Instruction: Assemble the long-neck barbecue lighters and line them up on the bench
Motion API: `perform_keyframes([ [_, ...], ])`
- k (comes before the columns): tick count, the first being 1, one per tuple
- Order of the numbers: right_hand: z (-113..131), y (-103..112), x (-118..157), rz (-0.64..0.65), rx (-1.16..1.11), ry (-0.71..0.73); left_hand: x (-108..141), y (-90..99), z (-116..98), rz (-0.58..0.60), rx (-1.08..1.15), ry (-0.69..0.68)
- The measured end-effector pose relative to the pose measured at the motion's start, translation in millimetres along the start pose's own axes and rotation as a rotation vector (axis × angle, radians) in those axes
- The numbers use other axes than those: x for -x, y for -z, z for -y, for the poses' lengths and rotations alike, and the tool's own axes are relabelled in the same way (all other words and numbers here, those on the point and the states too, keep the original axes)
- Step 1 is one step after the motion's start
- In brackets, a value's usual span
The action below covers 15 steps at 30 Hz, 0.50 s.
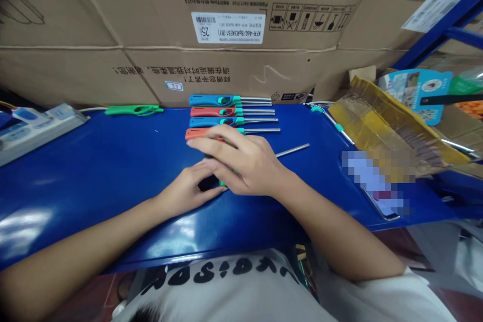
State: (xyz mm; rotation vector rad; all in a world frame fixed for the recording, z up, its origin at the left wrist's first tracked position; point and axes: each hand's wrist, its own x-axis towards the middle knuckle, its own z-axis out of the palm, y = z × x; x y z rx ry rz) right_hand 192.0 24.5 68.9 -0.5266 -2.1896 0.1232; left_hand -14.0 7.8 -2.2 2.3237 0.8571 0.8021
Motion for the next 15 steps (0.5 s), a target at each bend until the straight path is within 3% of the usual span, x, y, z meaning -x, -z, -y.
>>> perform_keyframes([
  [3,2.3,-0.3,-1.9,0.079,-0.267,-0.144,-0.2,0.2,-0.2,0.015,0.003,-0.003],
  [5,3.0,-1.2,-2.6,0.043,-0.242,-0.159,0.7,-0.8,1.1,0.004,-0.003,-0.015],
  [9,3.9,-1.3,-1.8,-0.048,0.053,-0.071,1.7,-1.9,2.3,-0.019,-0.018,-0.025],
  [15,4.0,3.1,-3.7,0.040,-0.218,-0.109,1.0,-0.4,1.3,0.014,-0.003,-0.019],
])
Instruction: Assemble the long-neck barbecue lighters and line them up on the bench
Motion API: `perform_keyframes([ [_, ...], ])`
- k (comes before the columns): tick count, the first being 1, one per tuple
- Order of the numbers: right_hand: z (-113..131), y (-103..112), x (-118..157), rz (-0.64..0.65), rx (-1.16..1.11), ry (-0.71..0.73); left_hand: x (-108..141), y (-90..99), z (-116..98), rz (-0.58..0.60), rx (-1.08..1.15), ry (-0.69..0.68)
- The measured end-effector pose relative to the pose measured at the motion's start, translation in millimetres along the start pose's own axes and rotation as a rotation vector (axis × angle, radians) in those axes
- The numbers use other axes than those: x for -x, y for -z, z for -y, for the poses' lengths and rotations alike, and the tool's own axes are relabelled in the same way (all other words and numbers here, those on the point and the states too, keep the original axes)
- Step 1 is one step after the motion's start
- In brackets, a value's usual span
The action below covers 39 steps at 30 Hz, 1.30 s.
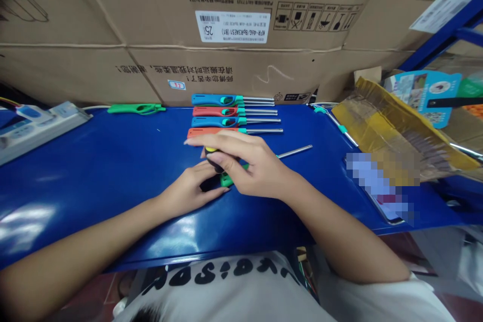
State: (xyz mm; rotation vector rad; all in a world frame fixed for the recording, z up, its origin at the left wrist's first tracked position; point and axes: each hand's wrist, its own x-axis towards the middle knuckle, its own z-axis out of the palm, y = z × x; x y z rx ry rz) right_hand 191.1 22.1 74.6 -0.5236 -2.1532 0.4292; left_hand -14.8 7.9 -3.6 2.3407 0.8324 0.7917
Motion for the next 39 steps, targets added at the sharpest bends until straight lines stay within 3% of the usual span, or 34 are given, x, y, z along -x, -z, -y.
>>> perform_keyframes([
  [3,-2.5,-0.6,1.0,-0.117,0.208,0.051,0.8,-1.1,1.5,-0.020,-0.008,-0.005],
  [5,-3.2,0.0,1.6,-0.126,0.262,0.040,0.7,-1.2,1.7,-0.014,-0.007,0.001],
  [11,-0.9,6.8,-0.7,0.042,-0.057,-0.002,-0.9,-0.1,0.4,-0.001,0.005,-0.002],
  [18,2.2,2.5,1.2,-0.018,0.275,0.081,1.9,-4.0,0.4,-0.026,-0.019,0.003],
  [25,1.1,-10.0,5.5,-0.125,0.384,0.170,0.7,-4.0,-2.2,-0.021,0.009,0.033],
  [28,0.8,-10.6,6.4,-0.135,0.272,0.137,0.8,-3.0,-2.1,-0.010,-0.005,0.024],
  [33,1.3,-0.3,2.4,0.045,-0.150,-0.032,-0.1,-1.2,-2.6,0.013,-0.019,0.029],
  [39,0.9,-3.5,3.8,0.018,-0.013,0.084,1.2,-4.5,0.8,-0.024,-0.003,0.036],
])
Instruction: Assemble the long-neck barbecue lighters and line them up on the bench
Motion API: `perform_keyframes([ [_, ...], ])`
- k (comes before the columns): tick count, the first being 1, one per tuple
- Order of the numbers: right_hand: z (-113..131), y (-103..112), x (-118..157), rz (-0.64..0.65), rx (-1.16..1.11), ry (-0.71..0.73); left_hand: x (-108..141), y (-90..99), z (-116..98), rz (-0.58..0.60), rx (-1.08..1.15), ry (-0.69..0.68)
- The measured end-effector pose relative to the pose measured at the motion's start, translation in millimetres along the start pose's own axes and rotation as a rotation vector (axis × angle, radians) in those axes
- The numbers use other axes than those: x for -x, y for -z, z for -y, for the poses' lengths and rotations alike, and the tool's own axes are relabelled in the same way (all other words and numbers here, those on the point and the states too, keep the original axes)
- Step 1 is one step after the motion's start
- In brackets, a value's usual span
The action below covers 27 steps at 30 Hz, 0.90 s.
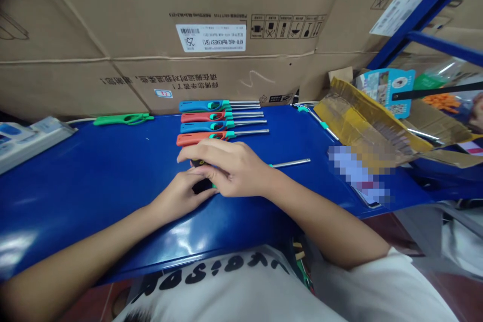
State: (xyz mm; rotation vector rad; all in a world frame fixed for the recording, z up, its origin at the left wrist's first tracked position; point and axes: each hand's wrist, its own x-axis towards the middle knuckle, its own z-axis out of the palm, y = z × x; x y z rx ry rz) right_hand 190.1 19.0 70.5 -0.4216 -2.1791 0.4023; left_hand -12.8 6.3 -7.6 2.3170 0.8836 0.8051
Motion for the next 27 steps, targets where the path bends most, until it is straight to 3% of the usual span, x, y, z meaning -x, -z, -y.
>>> perform_keyframes([
  [3,2.0,-13.2,5.9,-0.015,0.147,0.047,0.7,-0.9,-0.3,0.009,0.018,0.075],
  [7,3.9,-32.5,15.6,-0.190,0.329,0.106,-0.9,0.5,-3.2,0.002,0.076,0.082],
  [11,4.3,-32.8,13.2,-0.189,0.224,0.035,-2.7,2.9,-4.2,0.013,0.026,0.028],
  [16,-12.0,2.9,5.4,-0.479,0.079,-0.231,-1.2,8.4,-10.9,0.090,-0.155,-0.013],
  [22,-69.8,75.2,31.4,-0.758,0.478,-0.311,0.7,12.9,-22.1,0.138,-0.351,0.069],
  [24,-87.7,93.8,45.8,-0.772,0.645,-0.402,0.6,13.0,-22.5,0.137,-0.361,0.094],
  [27,-107.5,109.4,64.2,-0.649,0.806,-0.569,0.5,10.3,-20.4,0.121,-0.343,0.090],
])
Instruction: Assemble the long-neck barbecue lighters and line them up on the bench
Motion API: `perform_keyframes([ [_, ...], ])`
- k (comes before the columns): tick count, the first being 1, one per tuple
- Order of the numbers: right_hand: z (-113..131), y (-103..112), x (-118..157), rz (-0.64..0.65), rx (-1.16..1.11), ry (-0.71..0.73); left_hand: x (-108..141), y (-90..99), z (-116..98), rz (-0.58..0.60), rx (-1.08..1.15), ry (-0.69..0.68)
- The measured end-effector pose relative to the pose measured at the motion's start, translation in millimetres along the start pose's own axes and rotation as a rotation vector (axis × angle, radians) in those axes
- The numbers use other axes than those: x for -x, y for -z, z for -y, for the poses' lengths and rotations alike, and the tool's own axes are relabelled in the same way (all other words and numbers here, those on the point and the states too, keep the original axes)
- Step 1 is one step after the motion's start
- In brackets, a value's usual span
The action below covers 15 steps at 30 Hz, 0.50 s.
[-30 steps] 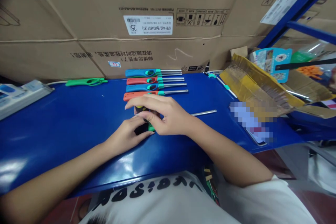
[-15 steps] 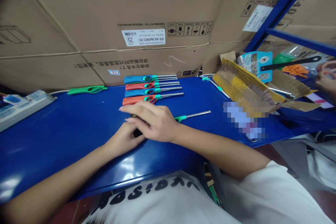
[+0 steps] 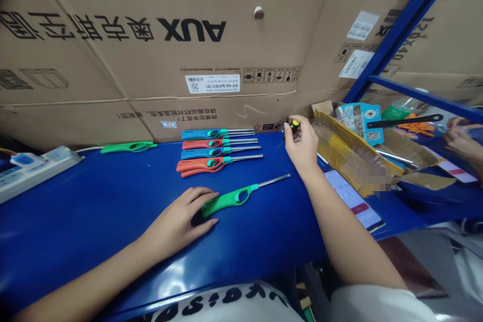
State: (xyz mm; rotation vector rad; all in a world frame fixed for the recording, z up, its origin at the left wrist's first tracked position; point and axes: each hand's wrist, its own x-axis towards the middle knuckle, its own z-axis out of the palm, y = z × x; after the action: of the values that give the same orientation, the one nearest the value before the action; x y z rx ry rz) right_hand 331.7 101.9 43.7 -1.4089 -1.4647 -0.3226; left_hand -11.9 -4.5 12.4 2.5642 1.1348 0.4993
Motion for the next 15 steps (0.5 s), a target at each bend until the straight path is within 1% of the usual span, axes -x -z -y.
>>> perform_keyframes([
  [4,-23.0,-8.7,2.8,0.253,0.110,0.061,-2.1,-7.7,2.4,-0.036,0.027,-0.038],
  [6,-31.1,-13.5,5.7,0.344,0.137,0.050,-3.5,-10.4,3.7,-0.043,0.046,-0.051],
  [9,-41.3,-16.7,11.5,0.530,0.194,0.027,-4.9,-10.4,5.4,-0.053,0.088,-0.048],
  [12,-47.6,-13.5,16.0,0.708,0.266,0.009,-5.1,-3.4,6.0,-0.058,0.137,-0.048],
  [15,-48.8,-7.3,16.5,0.819,0.342,0.003,-6.4,11.0,6.8,-0.067,0.180,-0.061],
])
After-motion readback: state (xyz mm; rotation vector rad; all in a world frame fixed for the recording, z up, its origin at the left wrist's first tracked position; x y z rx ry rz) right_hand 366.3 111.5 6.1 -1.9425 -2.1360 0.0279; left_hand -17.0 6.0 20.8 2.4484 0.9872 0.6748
